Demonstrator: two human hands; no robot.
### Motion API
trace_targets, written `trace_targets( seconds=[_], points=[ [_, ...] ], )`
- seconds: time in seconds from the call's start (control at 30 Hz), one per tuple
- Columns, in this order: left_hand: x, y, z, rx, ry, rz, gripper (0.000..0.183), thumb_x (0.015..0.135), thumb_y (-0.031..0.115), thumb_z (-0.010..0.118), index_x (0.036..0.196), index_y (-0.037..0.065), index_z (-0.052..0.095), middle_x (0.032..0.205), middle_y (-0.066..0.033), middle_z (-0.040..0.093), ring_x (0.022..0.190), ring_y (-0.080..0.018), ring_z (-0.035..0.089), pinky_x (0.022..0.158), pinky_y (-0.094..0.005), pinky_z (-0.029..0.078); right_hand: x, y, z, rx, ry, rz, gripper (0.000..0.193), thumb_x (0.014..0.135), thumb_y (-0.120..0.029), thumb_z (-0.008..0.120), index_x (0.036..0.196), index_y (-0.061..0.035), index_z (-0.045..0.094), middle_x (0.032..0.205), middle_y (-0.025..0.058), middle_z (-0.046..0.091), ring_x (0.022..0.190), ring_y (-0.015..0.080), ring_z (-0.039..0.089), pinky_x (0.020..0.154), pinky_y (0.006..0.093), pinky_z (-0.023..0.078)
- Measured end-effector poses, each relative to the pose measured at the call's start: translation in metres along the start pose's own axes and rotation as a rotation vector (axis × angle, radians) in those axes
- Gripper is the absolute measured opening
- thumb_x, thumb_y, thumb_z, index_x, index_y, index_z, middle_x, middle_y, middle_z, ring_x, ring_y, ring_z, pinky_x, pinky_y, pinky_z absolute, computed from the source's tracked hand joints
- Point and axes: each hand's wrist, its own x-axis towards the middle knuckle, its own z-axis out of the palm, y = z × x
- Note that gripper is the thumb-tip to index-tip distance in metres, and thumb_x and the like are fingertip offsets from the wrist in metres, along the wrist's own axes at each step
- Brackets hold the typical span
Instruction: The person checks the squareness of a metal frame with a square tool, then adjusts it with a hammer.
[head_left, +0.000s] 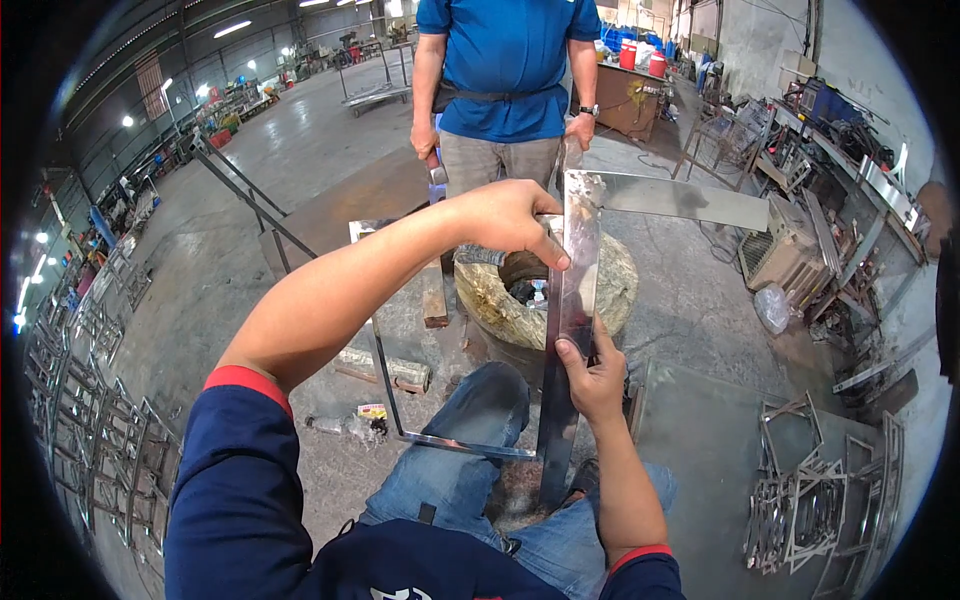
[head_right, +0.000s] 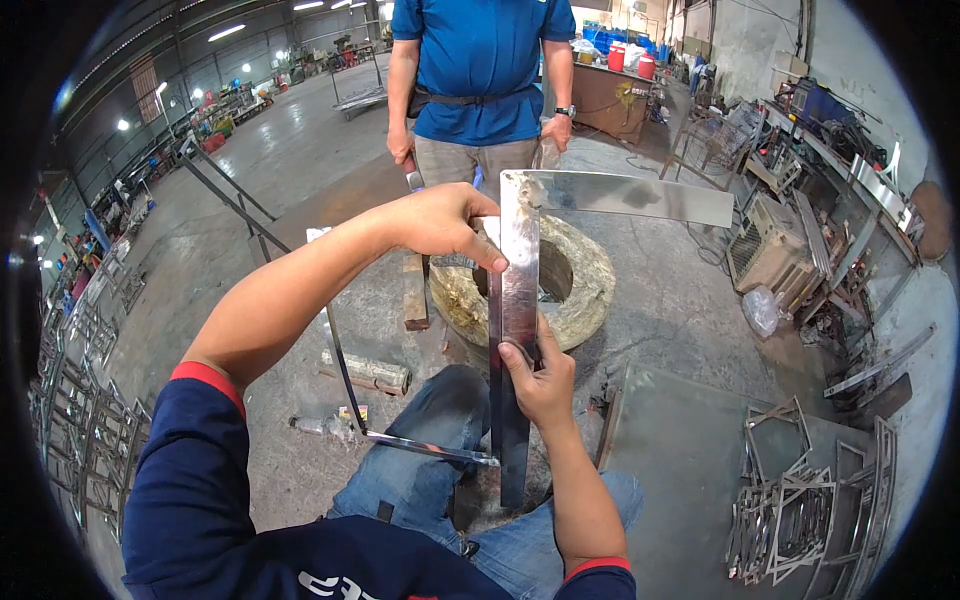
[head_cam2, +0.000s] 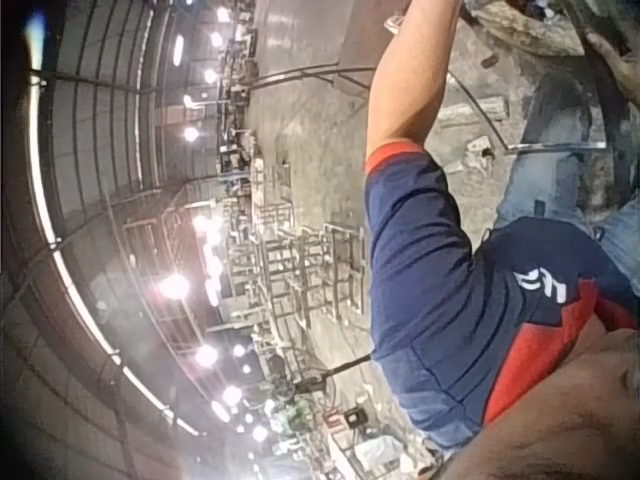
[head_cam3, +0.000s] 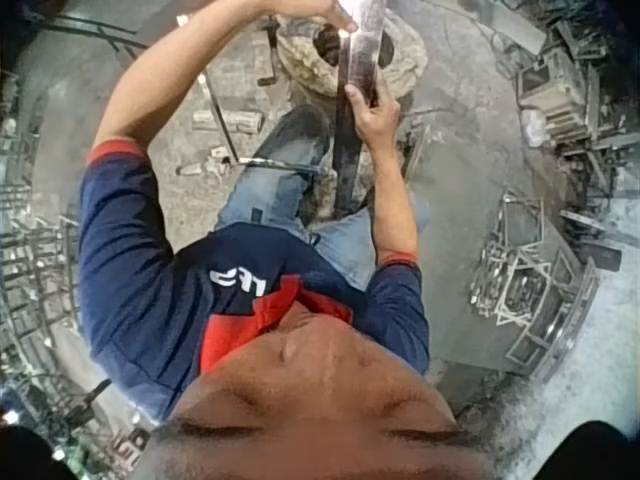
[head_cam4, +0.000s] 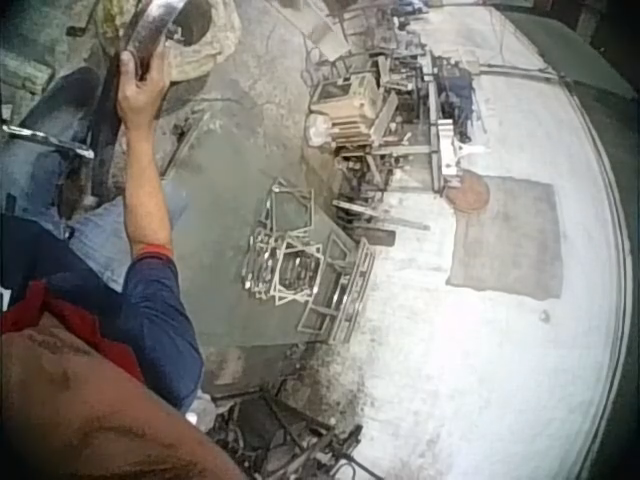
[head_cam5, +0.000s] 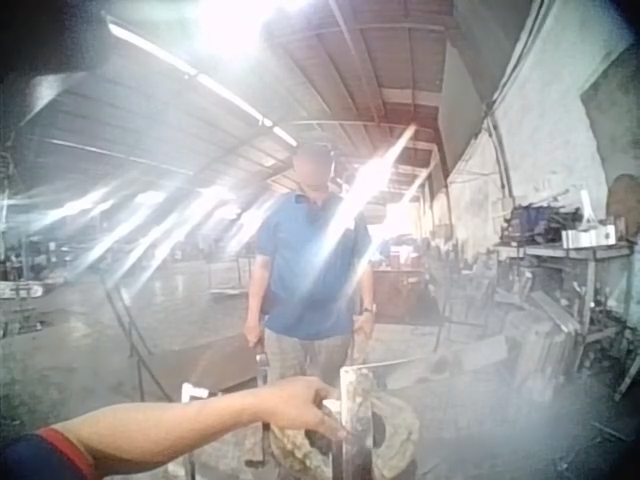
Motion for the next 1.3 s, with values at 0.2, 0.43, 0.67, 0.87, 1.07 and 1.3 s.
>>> trace_targets(
  seconds=[0.2,0.43,0.67,0.87,1.07,1.3],
  points=[
    [-0.054,0.05,-0.004,0.343,0.212,0.169,0.056,0.075,0.04,0.083,0.11,0.0,0.067,0.087,-0.0204,0.071,0.085,-0.0331,0.07,0.071,-0.0414,0.051,-0.012,-0.007,-0.001,0.313,-0.065,0.136,0.058,0.084,-0.004,0.077,0.136,0.0027,0.051,0.105,0.0089,0.071,0.091,0.0104,0.066,0.084,0.0261,0.052],
    [-0.189,0.015,-0.077,0.281,0.101,-0.127,0.057,0.079,0.047,0.079,0.111,0.001,0.069,0.088,-0.0103,0.071,0.081,-0.0222,0.066,0.074,-0.0361,0.05,-0.019,-0.021,-0.006,0.443,-0.122,0.177,0.066,0.08,-0.002,0.079,0.137,0.0051,0.047,0.101,0.0048,0.067,0.086,0.0091,0.063,0.079,0.0232,0.05],
    [-0.181,-0.077,0.005,-1.048,0.862,-0.157,0.04,0.091,0.043,0.07,0.114,0.012,0.057,0.067,0.0071,0.047,0.059,-0.0061,0.044,0.057,-0.0253,0.039,-0.019,-0.015,0.013,0.336,-0.068,0.245,0.063,0.083,-0.008,0.074,0.133,-0.0037,0.035,0.085,-0.0021,0.044,0.073,0.0066,0.045,0.065,0.0221,0.041],
    [-0.174,-0.058,0.012,-0.928,1.022,-0.192,0.034,0.094,0.043,0.067,0.098,0.011,0.056,0.057,0.0098,0.034,0.044,-0.0035,0.028,0.041,-0.0231,0.019,-0.016,-0.043,-0.015,-0.079,0.043,0.13,0.033,0.089,-0.009,0.068,0.116,0.0013,0.053,0.08,0.0004,0.048,0.069,0.011,0.047,0.068,0.0264,0.046],
    [-0.194,-0.051,0.021,-0.991,0.942,-0.007,0.028,0.096,0.039,0.065,0.098,0.012,0.057,0.058,0.0077,0.033,0.043,-0.0044,0.028,0.04,-0.0232,0.02,0.004,-0.046,-0.057,-0.334,0.383,-0.2,0.027,0.094,-0.018,0.068,0.094,0.0071,0.059,0.069,0.0021,0.055,0.063,0.009,0.045,0.058,0.025,0.041],
    [-0.178,-0.041,0.026,-1.023,0.821,0.007,0.032,0.094,0.037,0.068,0.11,0.011,0.058,0.06,0.0079,0.036,0.044,-0.0033,0.028,0.04,-0.0207,0.021,0.007,-0.029,-0.022,0.146,0.293,0.036,0.021,0.098,-0.02,0.065,0.096,0.0002,0.059,0.065,-0.0034,0.055,0.059,0.0027,0.048,0.052,0.0215,0.037]
  ],
)
